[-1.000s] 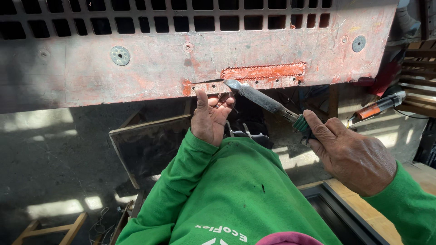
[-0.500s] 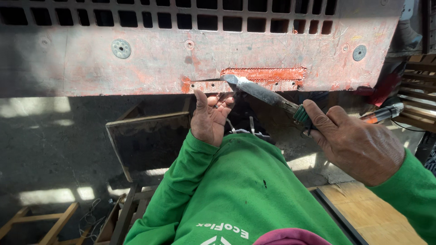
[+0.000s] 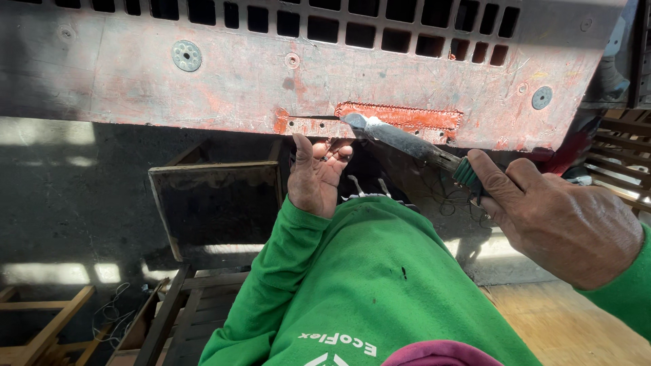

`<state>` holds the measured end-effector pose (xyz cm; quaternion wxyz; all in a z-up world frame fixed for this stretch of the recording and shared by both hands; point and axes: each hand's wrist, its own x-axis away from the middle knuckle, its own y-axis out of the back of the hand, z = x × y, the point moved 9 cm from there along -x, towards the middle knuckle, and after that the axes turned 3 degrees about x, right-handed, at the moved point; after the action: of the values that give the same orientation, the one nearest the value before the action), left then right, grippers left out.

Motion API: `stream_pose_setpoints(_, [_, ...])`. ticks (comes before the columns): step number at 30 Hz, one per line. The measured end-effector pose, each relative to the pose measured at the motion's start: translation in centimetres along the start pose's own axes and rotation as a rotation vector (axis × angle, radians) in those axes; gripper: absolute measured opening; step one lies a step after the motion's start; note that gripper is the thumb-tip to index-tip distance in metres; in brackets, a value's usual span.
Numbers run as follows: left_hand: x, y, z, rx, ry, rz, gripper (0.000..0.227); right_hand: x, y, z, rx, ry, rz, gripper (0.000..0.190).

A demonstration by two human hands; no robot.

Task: The person uses a soldering iron to apply solder along a seam on a perforated metal panel. They repeatedly heat the seam, add solder, and wipe the area with a cloth. The person also briefly heats a small metal strip on a nearby workbench.

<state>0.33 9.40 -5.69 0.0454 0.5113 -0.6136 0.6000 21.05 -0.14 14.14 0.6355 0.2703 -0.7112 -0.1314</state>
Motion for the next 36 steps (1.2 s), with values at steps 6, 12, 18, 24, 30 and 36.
stream_pose_setpoints(6, [-0.3,0.5,0.1,0.047,-0.038,0.032,0.061,0.3,-1.8,0.2,-0.158,-0.038,0.059,0.08])
stream_pose_setpoints(12, [-0.6,1.0,0.5,0.009,-0.001,0.01,0.066,0.1,-2.3,1.1,-0.245,-0.046,0.021,0.078])
stream_pose_setpoints(18, [-0.5,0.8,0.5,0.052,0.0,0.009,0.062,0.0,-1.1,1.6,-0.312,-0.077,-0.081,0.08])
stream_pose_setpoints(24, [-0.5,0.6,0.5,0.01,0.022,0.025,0.07,0.1,-1.0,2.0,-0.332,-0.092,-0.104,0.081])
stream_pose_setpoints(30, [-0.4,0.8,0.5,0.004,0.003,0.024,0.067,0.3,-1.3,1.9,-0.284,-0.089,-0.069,0.08])
stream_pose_setpoints(36, [-0.5,0.7,0.3,0.049,-0.008,0.029,0.061,0.8,-1.6,1.6,-0.141,-0.079,0.013,0.078])
